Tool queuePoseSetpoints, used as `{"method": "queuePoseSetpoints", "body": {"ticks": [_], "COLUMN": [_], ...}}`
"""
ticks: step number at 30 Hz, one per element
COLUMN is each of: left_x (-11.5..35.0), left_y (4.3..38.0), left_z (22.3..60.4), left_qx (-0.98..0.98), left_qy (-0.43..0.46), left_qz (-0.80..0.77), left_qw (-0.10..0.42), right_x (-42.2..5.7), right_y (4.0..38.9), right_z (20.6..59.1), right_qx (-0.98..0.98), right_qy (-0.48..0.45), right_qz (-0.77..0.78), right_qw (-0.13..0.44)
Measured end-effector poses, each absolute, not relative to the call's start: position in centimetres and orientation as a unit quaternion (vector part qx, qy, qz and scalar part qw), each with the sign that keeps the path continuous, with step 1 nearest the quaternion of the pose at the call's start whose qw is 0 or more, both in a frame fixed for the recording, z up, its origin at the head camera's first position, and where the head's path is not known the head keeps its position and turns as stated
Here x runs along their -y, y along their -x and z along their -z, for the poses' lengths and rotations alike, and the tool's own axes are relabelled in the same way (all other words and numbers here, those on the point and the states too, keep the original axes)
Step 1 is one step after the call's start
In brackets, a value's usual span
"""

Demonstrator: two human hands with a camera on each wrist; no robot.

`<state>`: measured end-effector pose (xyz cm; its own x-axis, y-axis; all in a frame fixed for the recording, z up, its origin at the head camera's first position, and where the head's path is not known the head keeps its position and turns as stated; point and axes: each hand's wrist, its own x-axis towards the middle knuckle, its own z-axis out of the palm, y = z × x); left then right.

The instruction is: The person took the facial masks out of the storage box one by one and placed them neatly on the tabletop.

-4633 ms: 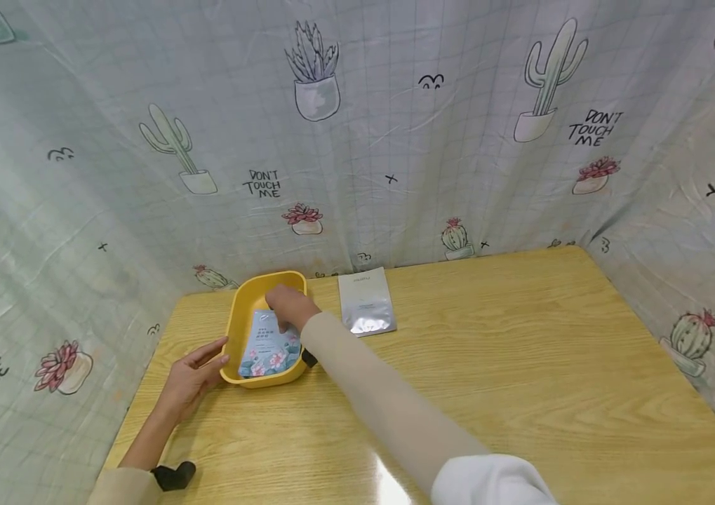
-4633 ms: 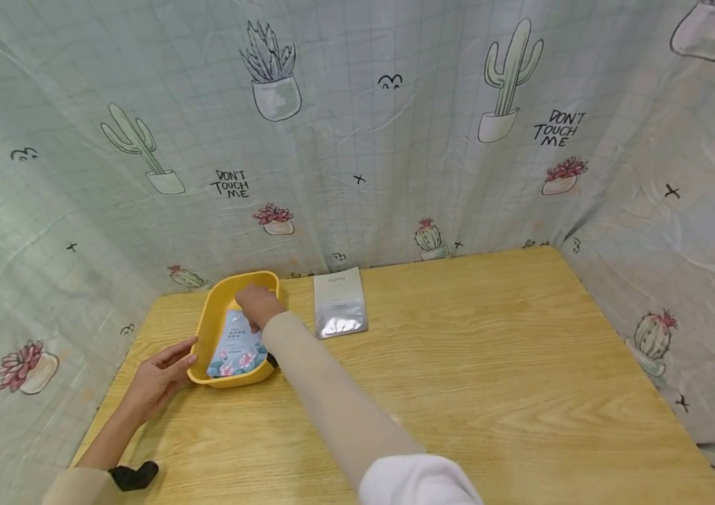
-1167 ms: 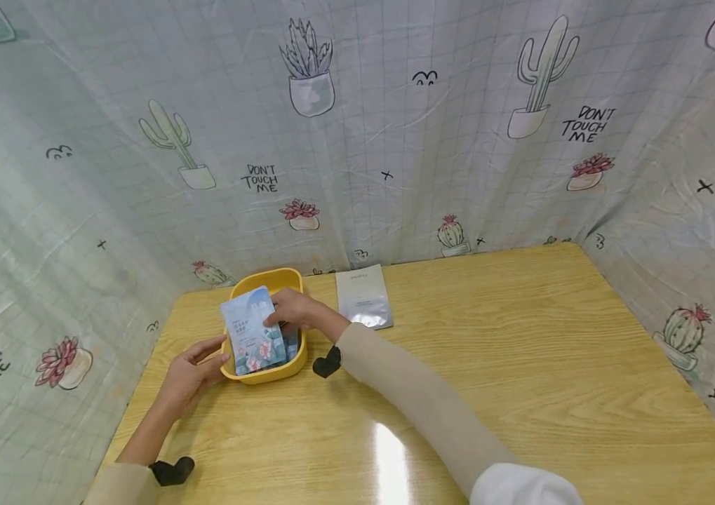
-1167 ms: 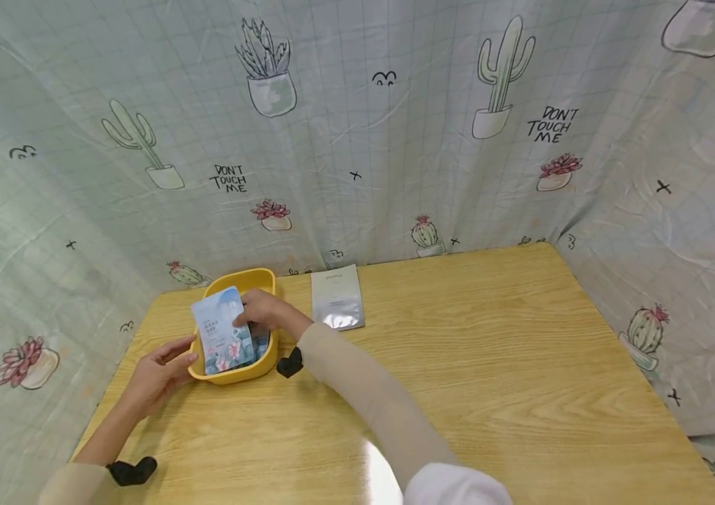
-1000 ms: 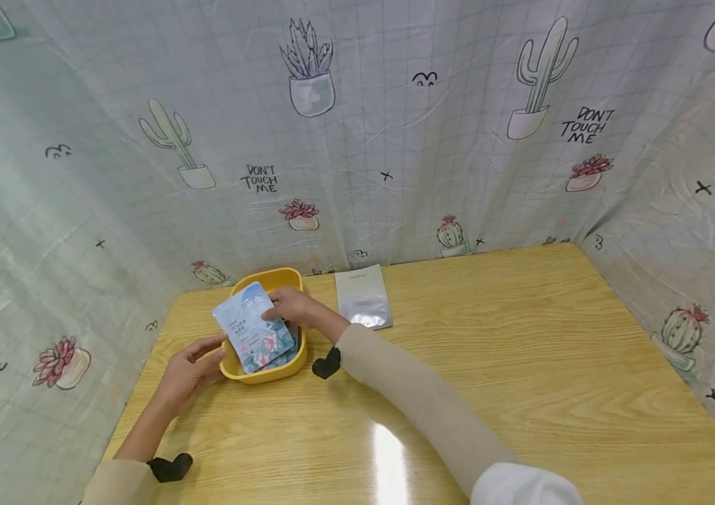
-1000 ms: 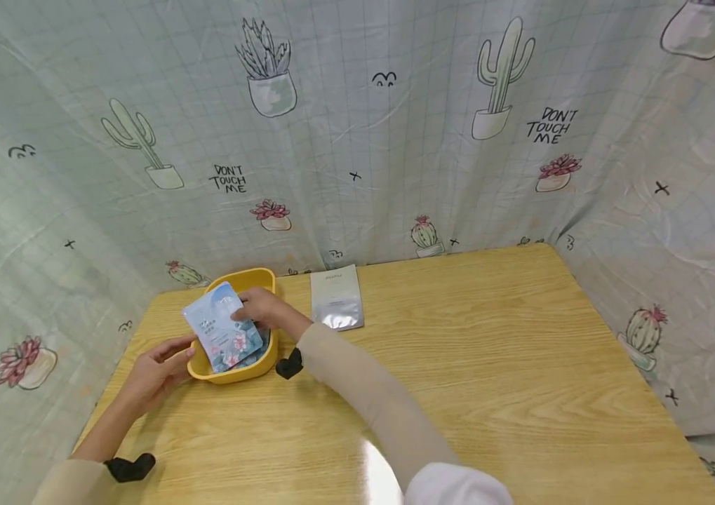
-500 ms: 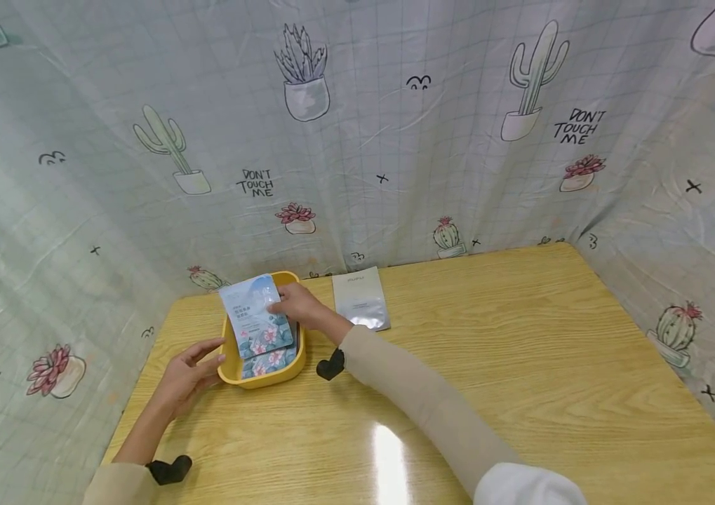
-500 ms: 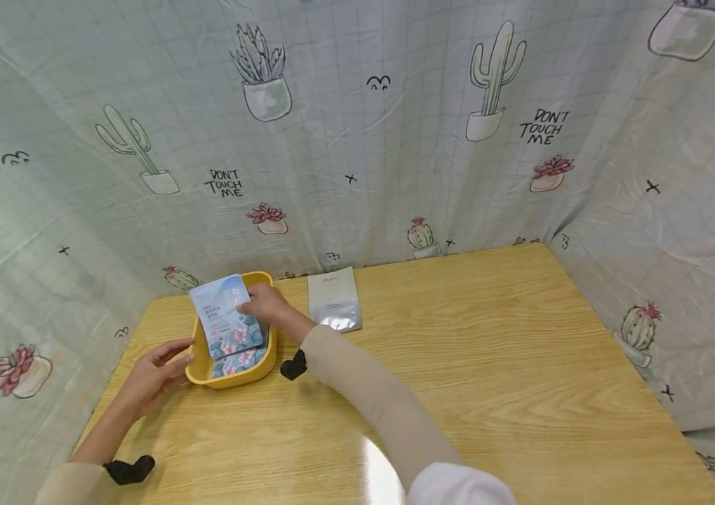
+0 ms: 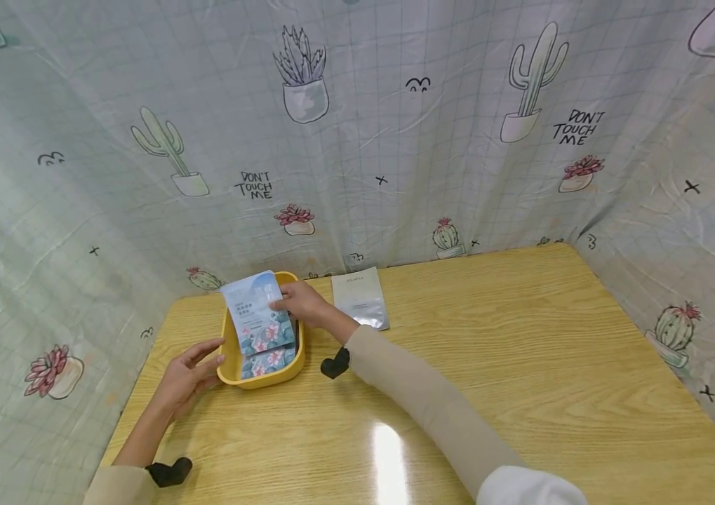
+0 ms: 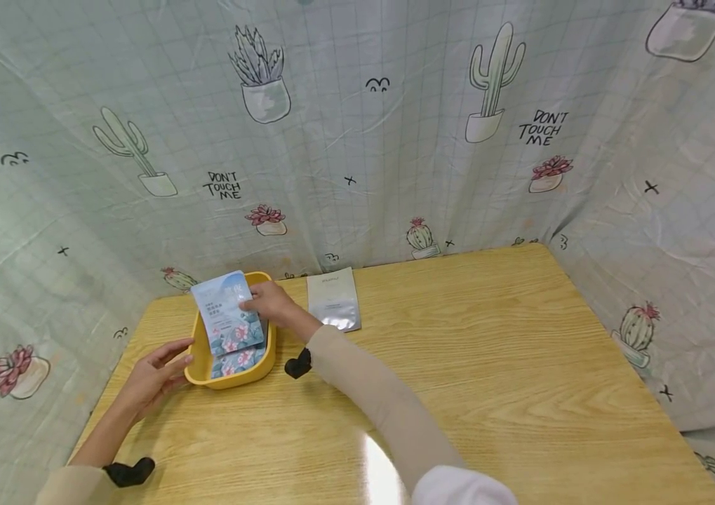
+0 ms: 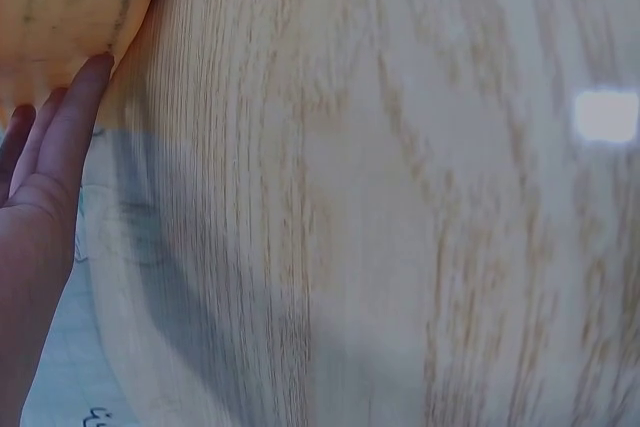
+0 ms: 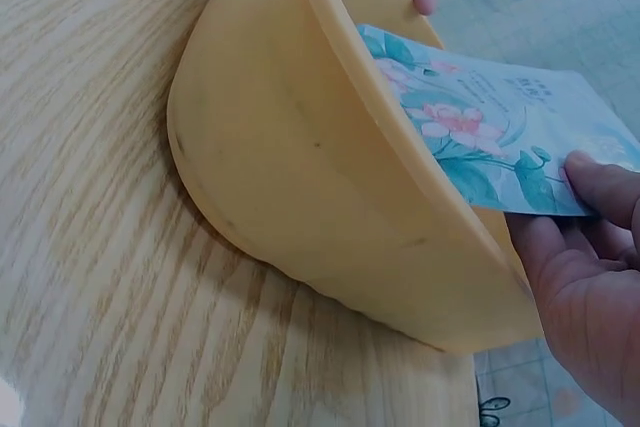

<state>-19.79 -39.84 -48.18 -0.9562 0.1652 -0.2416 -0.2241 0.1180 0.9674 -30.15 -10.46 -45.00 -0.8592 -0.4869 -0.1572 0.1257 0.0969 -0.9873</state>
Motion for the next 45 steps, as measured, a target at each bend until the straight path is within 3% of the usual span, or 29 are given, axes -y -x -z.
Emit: {"method": "queuePoseSetpoints", "body": {"ticks": [15,45], "left_x": [40.1,39.9], "left_y": [19.8,19.6], "left_z": [48.4,48.4], "left_qx": [-0.718,-0.718], "left_qy": [0.000,0.013], "left_qz": [-0.678,-0.678], "left_qw": [0.157,0.153], "right_x": [9.1,4.7], "right_y": [31.0,31.7], "right_z": [45.4,44.2], "right_qx": [-0.678,-0.735], "right_qy": [0.147,0.136], "right_qz": [0.674,0.624], "right_qw": [0.254,0.229]}}
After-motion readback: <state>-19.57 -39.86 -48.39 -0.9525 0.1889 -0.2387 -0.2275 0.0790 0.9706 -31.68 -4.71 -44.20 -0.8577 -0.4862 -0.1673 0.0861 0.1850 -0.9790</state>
